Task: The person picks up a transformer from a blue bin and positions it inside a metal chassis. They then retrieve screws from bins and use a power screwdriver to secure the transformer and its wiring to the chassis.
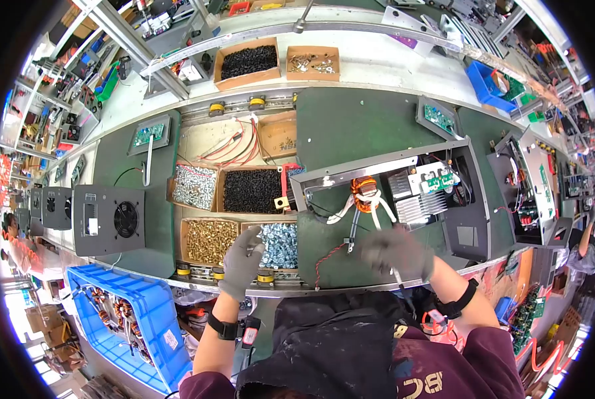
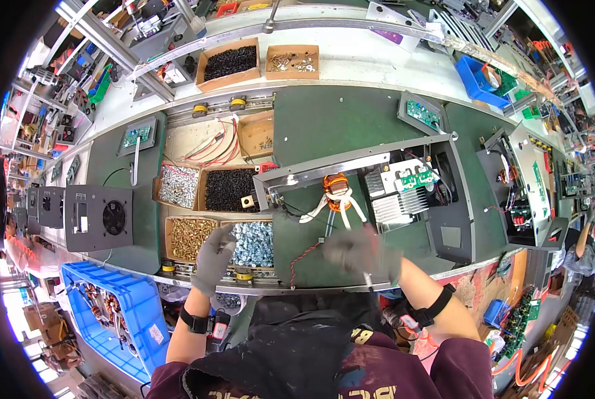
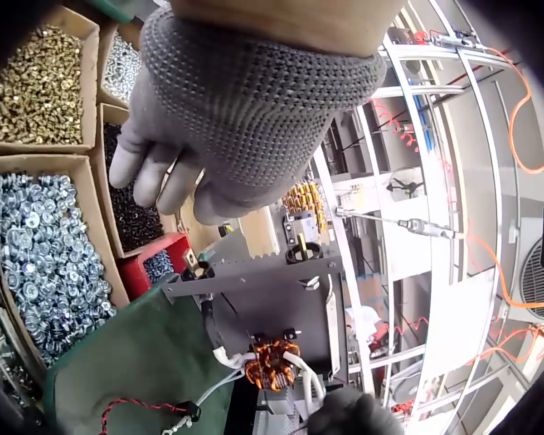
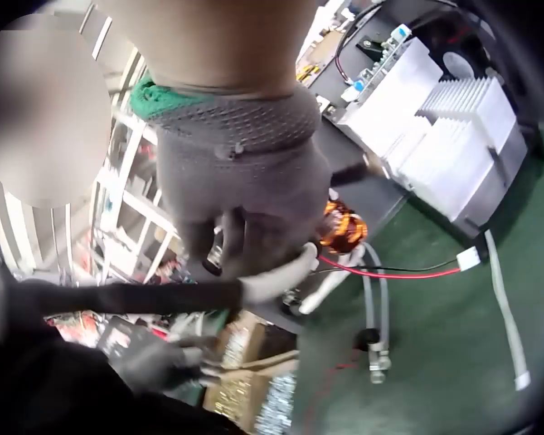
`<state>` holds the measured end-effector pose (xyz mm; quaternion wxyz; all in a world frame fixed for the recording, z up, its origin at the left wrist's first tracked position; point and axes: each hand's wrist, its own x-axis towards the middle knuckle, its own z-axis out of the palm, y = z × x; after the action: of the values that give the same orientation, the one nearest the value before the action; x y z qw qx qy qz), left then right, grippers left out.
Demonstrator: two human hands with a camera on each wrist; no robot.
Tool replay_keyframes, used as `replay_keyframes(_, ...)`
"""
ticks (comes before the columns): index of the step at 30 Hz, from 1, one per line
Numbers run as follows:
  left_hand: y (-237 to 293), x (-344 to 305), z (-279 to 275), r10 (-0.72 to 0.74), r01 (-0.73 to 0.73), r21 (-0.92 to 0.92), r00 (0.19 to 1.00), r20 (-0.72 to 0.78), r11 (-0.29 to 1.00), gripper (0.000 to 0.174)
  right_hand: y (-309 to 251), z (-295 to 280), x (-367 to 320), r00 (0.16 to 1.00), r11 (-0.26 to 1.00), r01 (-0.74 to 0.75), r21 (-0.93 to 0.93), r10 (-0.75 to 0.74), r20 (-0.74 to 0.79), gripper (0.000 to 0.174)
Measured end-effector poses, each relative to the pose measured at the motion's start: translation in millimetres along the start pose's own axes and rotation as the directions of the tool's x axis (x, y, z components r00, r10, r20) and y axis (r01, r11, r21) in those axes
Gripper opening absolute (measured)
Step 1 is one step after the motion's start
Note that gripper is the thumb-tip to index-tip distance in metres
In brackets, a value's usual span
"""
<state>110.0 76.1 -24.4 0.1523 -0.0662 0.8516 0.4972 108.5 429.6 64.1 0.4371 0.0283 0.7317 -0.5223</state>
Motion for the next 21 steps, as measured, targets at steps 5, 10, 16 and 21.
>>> replay_keyframes(5, -10.4, -7.1, -9.7, -0.008, 0.008, -0.001, 1.000, -0.030, 1.000, 0.037, -0.4, -30.5, 56.1, 0.836, 0.575, 0.501, 0.647, -0.126, -0.535, 0.023)
replay_keyframes(10, -38.0, -13.3, -22.3, -0.076, 0.075, -0.027, 0.995, -0.061, 0.997, 0.037, -8.5, -35.8, 70.6, 0.866, 0.130, 0.500, 0.856, -0.086, -0.492, 0.020)
replay_keyframes(16, -68.2, 8.8, -44.5, -0.150, 0.158, 0.054, 0.981, -0.123, 0.986, 0.034, -3.7, -31.5, 69.7, 0.801, 0.436, 0.515, 0.738, 0.062, -0.596, 0.012)
replay_keyframes(21, -147.5, 41.0, -55.9, -0.261, 0.373, 0.409, 0.916, -0.305, 0.833, 0.027, 11.4, -36.8, 37.8, 0.701, 0.954, -0.046, 0.295, 0.241, -0.671, 0.021)
